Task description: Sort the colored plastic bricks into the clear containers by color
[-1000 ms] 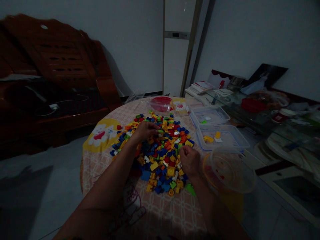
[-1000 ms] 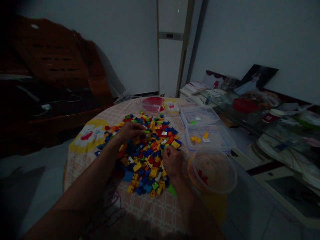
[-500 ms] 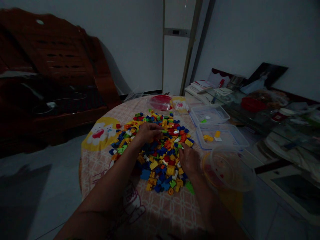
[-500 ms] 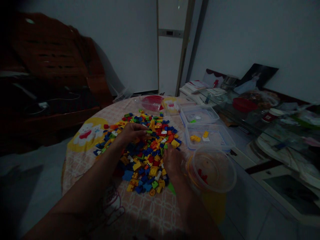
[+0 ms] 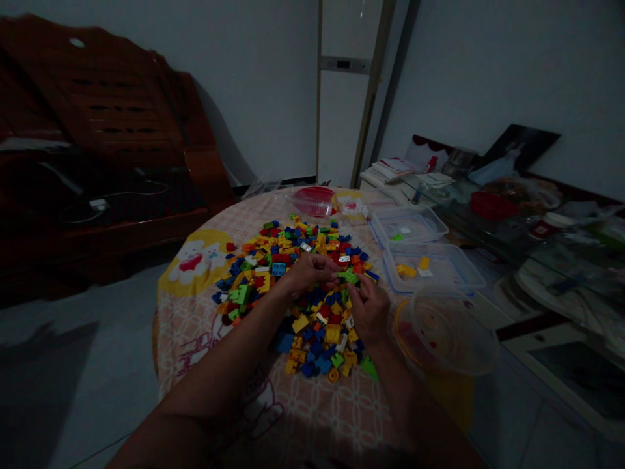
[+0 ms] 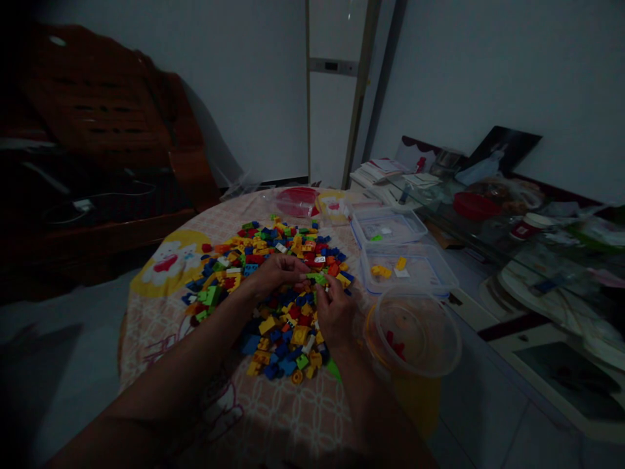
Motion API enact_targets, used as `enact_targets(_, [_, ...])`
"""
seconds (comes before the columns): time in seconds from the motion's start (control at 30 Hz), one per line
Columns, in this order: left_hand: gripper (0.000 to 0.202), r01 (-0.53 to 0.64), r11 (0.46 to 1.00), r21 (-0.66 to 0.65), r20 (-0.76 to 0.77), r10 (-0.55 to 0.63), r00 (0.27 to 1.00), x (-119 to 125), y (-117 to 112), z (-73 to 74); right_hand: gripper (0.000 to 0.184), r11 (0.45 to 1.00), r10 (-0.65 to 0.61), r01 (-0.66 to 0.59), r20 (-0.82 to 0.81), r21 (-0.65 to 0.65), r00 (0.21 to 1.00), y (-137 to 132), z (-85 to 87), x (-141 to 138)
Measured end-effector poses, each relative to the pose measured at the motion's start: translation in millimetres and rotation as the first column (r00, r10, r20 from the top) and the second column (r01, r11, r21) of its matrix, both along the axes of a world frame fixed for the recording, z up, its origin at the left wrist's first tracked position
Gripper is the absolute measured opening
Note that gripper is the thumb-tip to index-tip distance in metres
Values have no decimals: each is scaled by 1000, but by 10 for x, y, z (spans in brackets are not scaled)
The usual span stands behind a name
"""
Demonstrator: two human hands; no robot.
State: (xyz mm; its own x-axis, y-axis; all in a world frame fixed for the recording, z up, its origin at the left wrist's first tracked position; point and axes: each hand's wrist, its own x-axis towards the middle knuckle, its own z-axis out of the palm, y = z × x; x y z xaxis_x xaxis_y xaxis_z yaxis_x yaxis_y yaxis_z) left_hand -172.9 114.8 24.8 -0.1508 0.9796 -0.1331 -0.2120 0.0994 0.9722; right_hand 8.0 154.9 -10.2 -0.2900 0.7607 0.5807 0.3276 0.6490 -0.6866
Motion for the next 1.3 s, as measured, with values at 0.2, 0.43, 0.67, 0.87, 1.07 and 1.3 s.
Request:
enact_targets(0.2, [34,28,1000,-2,0,-28,1000,17,13,10,29,1000,11,-11,-27,-15,1000,-3,12,10])
enact_targets(0.43, [36,33,999,26,20,-33,999,41,16,-32,27,994,45,-58,-145,-89,988,19,-65,0])
enact_targets(0.67, [39,15,999,45,52,-18,998,107,-16,-27,26,973,115,-160,-255,-166,960,11,-92,-11])
enact_targets(0.87, [39,-21,998,51,83,17,996,135,-22,-52,28,948,150,-222,-292,-228,944,11,-106,-20])
enact_targets(1.07, [47,-6,998,58,104,0,995,153,-19,-46,33,906,180,-295,-352,-304,918,-12,-85,-20])
enact_targets(1.3, [47,-44,997,64,66,40,997,207,-30,0,37,877,171,-316,-377,-363,910,-27,-5,-22])
